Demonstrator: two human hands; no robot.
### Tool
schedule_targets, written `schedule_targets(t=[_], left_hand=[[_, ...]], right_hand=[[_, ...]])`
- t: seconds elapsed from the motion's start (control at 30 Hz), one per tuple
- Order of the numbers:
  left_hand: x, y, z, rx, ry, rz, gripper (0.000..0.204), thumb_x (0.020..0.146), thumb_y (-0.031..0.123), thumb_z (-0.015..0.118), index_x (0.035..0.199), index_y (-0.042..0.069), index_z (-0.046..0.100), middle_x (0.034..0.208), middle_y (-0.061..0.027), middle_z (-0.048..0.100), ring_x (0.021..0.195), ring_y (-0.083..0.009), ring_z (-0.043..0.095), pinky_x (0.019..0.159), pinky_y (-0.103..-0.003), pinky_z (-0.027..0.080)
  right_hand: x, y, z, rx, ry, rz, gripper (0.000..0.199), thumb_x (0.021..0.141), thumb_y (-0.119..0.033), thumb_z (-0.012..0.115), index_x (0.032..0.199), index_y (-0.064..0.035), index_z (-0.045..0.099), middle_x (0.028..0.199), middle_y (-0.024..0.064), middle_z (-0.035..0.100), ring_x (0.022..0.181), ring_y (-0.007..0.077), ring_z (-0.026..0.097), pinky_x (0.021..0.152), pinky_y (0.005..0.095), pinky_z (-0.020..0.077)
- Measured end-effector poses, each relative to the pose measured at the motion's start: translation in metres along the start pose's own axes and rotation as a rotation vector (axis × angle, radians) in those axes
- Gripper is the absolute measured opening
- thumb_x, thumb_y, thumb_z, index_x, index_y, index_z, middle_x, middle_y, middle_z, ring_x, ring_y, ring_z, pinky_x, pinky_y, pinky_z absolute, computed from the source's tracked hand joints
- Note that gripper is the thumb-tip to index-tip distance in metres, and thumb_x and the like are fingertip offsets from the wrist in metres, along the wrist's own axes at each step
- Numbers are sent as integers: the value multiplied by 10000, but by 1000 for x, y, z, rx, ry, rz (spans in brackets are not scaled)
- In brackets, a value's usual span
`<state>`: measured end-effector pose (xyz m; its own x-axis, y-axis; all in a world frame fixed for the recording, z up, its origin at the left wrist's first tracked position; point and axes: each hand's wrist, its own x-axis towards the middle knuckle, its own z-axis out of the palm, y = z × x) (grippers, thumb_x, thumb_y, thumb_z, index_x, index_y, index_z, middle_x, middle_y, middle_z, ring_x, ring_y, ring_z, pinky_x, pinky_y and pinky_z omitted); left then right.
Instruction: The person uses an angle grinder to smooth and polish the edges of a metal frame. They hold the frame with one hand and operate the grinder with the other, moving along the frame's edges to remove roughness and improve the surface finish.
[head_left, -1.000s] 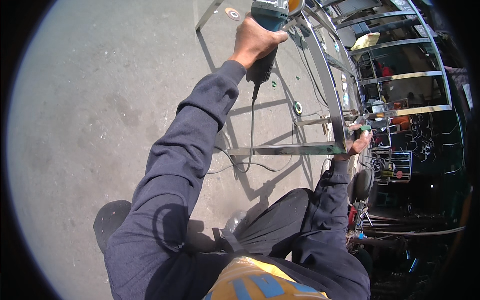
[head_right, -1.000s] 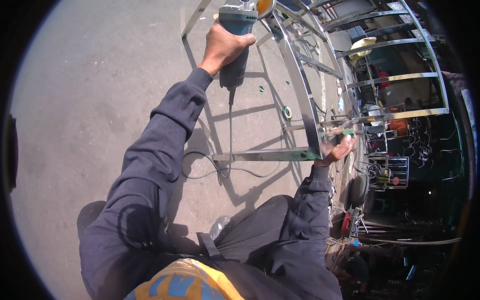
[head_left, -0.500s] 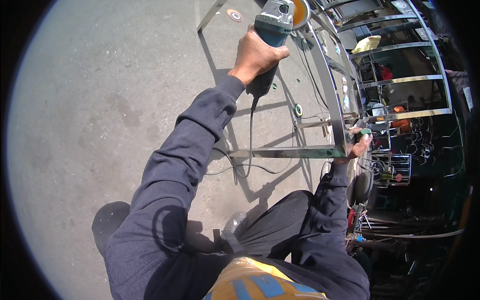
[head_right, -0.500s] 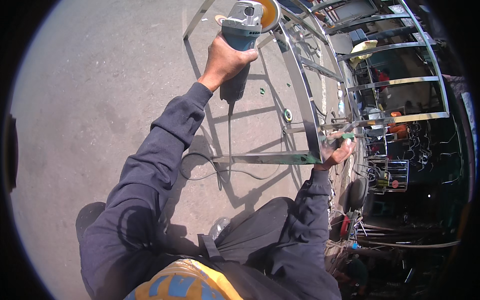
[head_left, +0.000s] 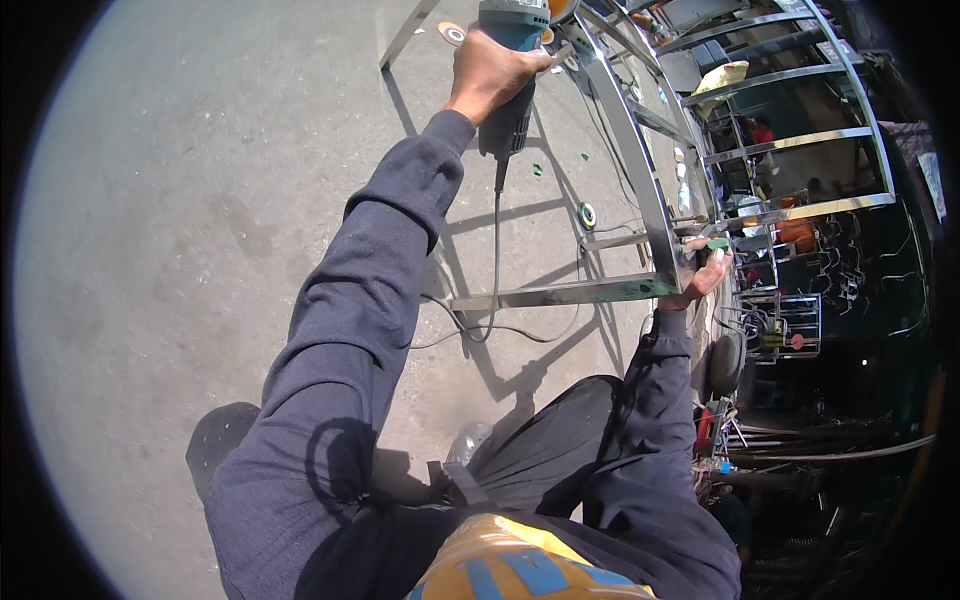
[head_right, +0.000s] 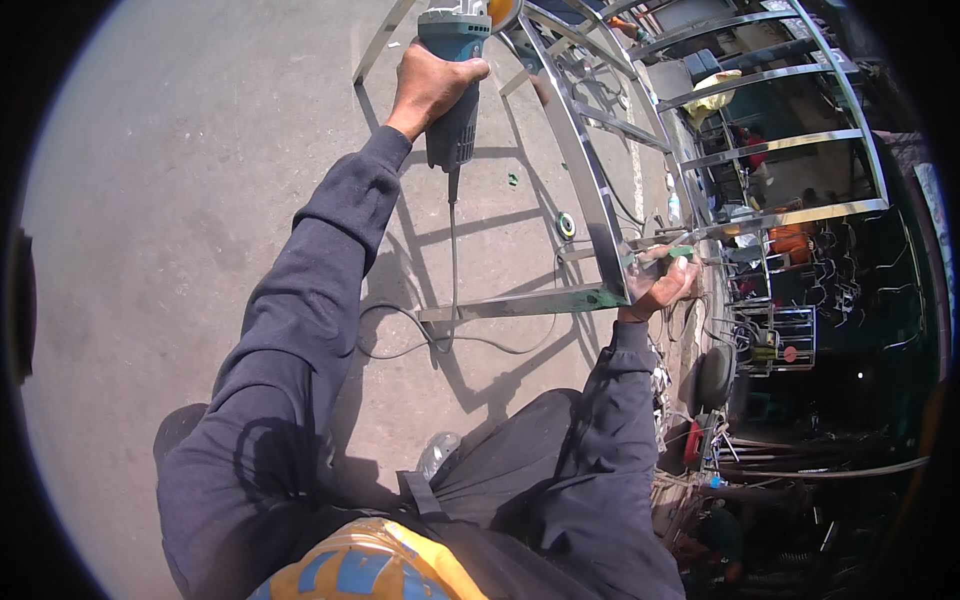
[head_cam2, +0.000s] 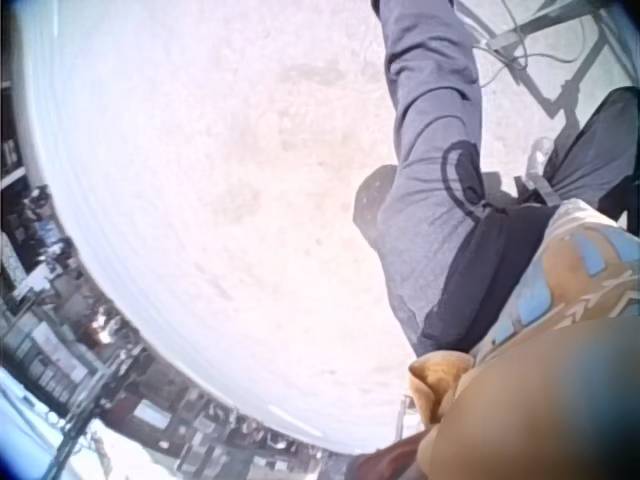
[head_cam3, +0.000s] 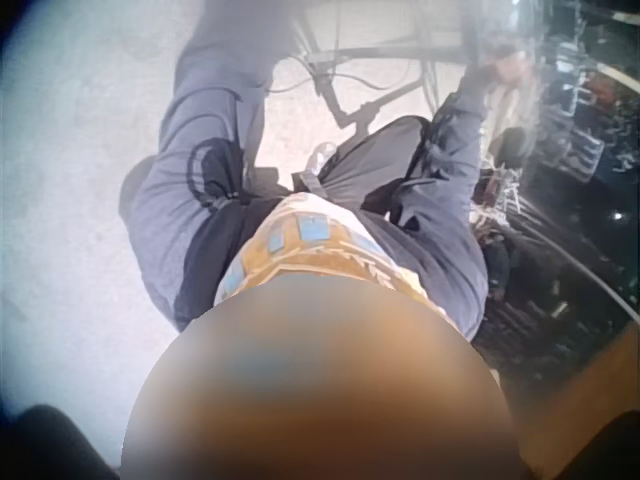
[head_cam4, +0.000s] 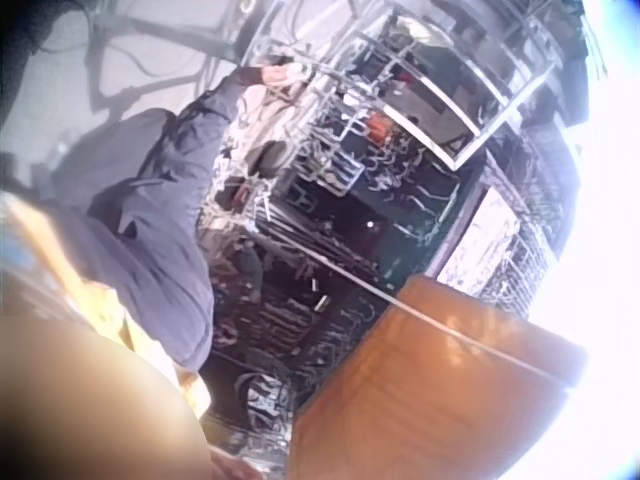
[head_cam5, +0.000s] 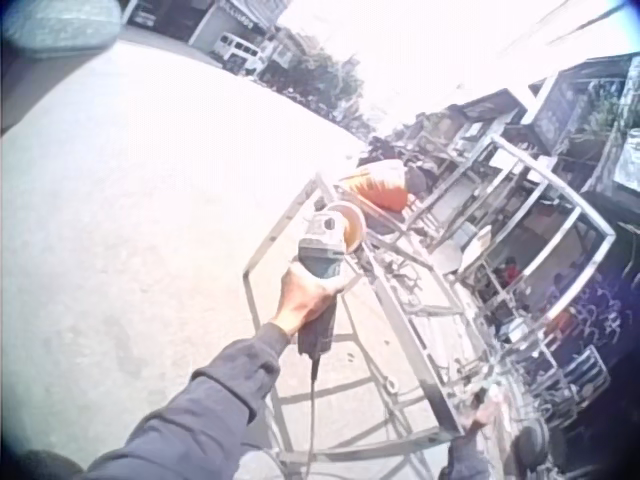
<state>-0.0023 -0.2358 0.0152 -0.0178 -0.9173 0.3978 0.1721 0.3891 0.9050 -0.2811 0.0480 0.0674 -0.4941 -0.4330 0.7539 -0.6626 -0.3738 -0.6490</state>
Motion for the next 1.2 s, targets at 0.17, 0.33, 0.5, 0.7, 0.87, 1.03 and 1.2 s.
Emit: schedule_targets(t=[0.17, 0.33, 0.5, 0.7, 0.87, 1.03, 1.2], left_hand=[[-65, 18, 8, -93, -35, 9, 564, 659, 293, 799, 1075, -47, 627, 946, -197, 722, 819, -288, 734, 779, -366, 600], [-135, 46, 13, -137, -113, 18, 717, 650, 286, 807, 1182, -83, 499, 974, -228, 691, 837, -333, 730, 787, -388, 604], [-162, 60, 18, -125, -146, 44, 714, 646, 283, 807, 1180, -73, 493, 974, -224, 690, 837, -326, 731, 762, -383, 606], [-101, 36, 13, -114, -26, -44, 634, 645, 274, 801, 1131, -64, 574, 1000, -203, 704, 863, -299, 725, 812, -368, 591], [-42, 8, 1, -77, 46, -29, 552, 673, 300, 822, 1043, -68, 644, 896, -149, 716, 770, -218, 715, 744, -347, 600], [21, -15, 2, -16, 72, 31, 375, 690, 321, 779, 880, 1, 734, 809, -157, 741, 721, -254, 740, 705, -356, 600], [80, -5, 0, -91, 120, -59, 347, 677, 312, 783, 837, 9, 728, 769, -143, 735, 694, -248, 729, 638, -387, 576]], right_hand=[[-3, -11, 10, -108, 3, -39, 281, 991, -314, 440, 998, -38, 493, 855, 87, 542, 744, 171, 529, 744, 314, 478], [-4, -15, 18, -11, 28, 2, 300, 990, -331, 426, 974, -37, 482, 763, 70, 544, 664, 159, 518, 692, 300, 455], [-4, -16, 18, -177, -4, -108, 301, 992, -330, 419, 969, -36, 479, 760, 70, 543, 666, 154, 516, 696, 301, 454], [-7, -19, 20, 10, 28, 37, 301, 1019, -279, 381, 925, -21, 505, 809, 94, 548, 741, 204, 508, 811, 338, 433], [-8, -17, 18, 80, 51, 34, 286, 991, -313, 426, 1015, -36, 496, 785, 95, 543, 696, 173, 529, 713, 323, 470], [-7, -16, 8, -145, -36, -72, 320, 988, -367, 412, 974, -55, 481, 793, 84, 530, 750, 161, 506, 783, 325, 443], [-7, -11, 2, -171, -55, -82, 319, 994, -367, 426, 968, -54, 483, 785, 76, 523, 757, 164, 516, 794, 324, 451]])
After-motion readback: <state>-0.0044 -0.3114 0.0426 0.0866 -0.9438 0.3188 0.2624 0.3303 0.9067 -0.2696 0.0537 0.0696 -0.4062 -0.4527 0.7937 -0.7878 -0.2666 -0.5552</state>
